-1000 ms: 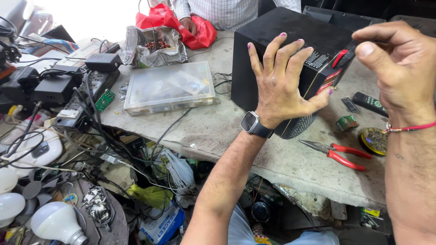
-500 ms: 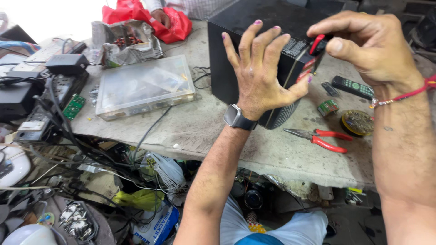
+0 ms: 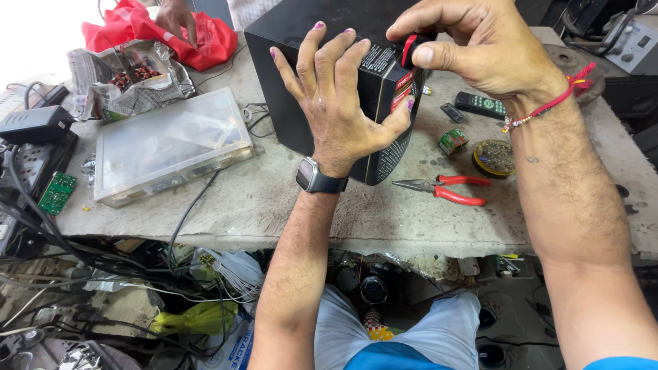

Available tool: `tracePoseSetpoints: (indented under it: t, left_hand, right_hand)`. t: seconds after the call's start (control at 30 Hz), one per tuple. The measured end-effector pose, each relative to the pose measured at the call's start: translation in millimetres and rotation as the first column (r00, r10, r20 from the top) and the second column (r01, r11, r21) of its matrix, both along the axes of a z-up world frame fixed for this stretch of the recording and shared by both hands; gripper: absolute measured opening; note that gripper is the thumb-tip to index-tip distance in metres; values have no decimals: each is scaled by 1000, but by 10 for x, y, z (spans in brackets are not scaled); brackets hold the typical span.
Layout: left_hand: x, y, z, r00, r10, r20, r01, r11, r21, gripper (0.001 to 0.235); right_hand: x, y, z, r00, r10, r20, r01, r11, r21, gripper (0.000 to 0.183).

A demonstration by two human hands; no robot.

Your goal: The person uses a screwdriver to tighten screws on a green circuit board inside a black portable speaker. They then reassemble the speaker casing, rotate the unit to inspect it, and connect a red audio cable to the rear input jack.

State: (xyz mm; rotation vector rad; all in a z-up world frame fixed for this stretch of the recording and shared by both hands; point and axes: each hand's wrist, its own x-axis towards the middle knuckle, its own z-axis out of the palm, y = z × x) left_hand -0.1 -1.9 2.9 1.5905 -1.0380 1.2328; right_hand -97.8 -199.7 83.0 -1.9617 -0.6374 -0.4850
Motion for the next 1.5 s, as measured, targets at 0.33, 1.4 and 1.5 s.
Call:
tracePoseSetpoints:
  t: [0.33, 1.4, 1.5]
  left_hand:
    - [2, 9, -22, 1000, -24, -10, 24, 999, 29, 77]
    - [-4, -70, -13, 1000, -8, -6, 8, 1000, 23, 74]
    - [7, -68, -2, 1000, -7, -4, 7, 1000, 24, 74]
  right_hand:
    - [15, -44, -39, 994, -4, 109, -9, 993, 122, 35]
    - [38, -269, -169, 940, -94, 329, 175, 958, -226, 46]
    - [54, -298, -174, 935, -113, 337, 201, 950, -240, 49]
